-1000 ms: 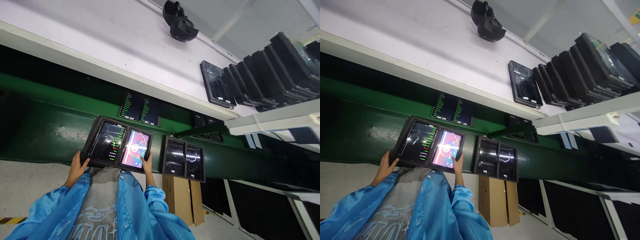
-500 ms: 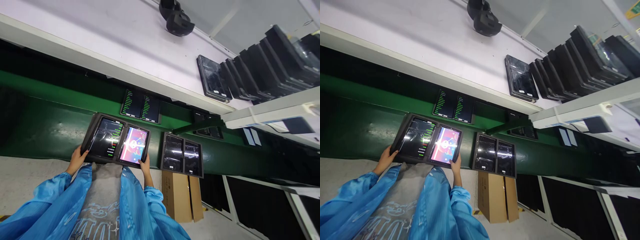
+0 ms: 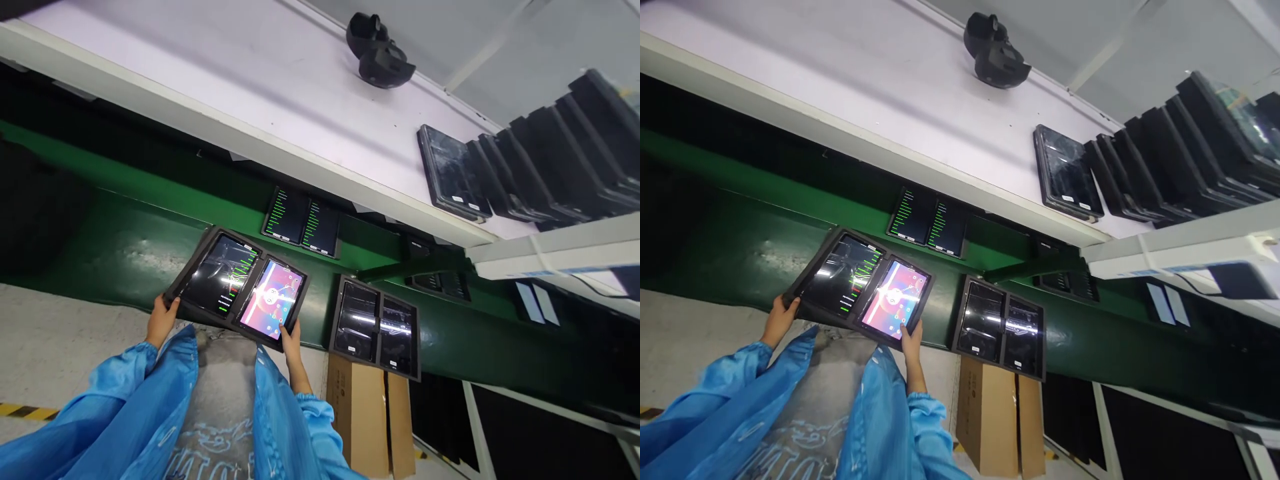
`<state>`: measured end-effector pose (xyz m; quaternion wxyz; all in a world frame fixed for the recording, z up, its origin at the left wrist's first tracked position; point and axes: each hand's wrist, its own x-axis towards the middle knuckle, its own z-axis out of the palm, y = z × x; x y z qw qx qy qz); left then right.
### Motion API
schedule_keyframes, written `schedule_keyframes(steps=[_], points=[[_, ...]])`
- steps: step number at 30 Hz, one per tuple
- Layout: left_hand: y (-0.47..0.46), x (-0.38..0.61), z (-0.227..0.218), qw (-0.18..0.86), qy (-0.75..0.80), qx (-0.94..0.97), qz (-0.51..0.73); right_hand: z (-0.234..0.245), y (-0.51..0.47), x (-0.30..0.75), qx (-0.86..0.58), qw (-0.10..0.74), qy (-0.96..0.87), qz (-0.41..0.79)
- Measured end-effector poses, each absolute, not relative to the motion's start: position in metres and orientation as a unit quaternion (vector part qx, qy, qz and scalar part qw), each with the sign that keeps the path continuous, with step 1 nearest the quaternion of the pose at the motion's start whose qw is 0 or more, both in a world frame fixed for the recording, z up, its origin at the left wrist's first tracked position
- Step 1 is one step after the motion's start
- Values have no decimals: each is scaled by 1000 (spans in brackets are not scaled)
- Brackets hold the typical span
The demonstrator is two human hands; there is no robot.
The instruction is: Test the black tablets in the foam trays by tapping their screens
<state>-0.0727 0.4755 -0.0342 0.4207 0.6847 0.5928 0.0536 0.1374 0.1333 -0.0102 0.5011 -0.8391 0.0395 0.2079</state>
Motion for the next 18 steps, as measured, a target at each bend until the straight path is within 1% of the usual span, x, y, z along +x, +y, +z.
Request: schedule_keyframes(steps=[3, 6, 7, 9, 11, 13, 14, 17, 18], points=[[456, -64, -41, 468, 618, 627, 78, -7, 146, 111, -821, 498, 24, 279], [438, -55, -45, 497, 618, 597, 120, -7, 162, 90, -766, 488, -56, 414], [436, -53, -45, 497, 617, 593, 139, -8, 168, 87, -755, 474, -87, 446], [438, -52, -45, 494, 618, 587, 172, -9, 180, 91, -759, 433, -134, 467], [445, -55, -43, 496, 619, 579, 189, -8, 190, 108, -782, 395, -158, 456], [450, -59, -42, 506, 618, 572, 187, -5, 197, 136, -810, 376, -166, 418], [449, -62, -43, 513, 616, 570, 181, -4, 201, 153, -830, 373, -170, 378], [432, -63, -46, 531, 602, 574, 158, -2, 216, 207, -894, 351, -193, 202], [423, -62, -47, 533, 598, 579, 152, -2, 223, 224, -902, 342, -201, 169]])
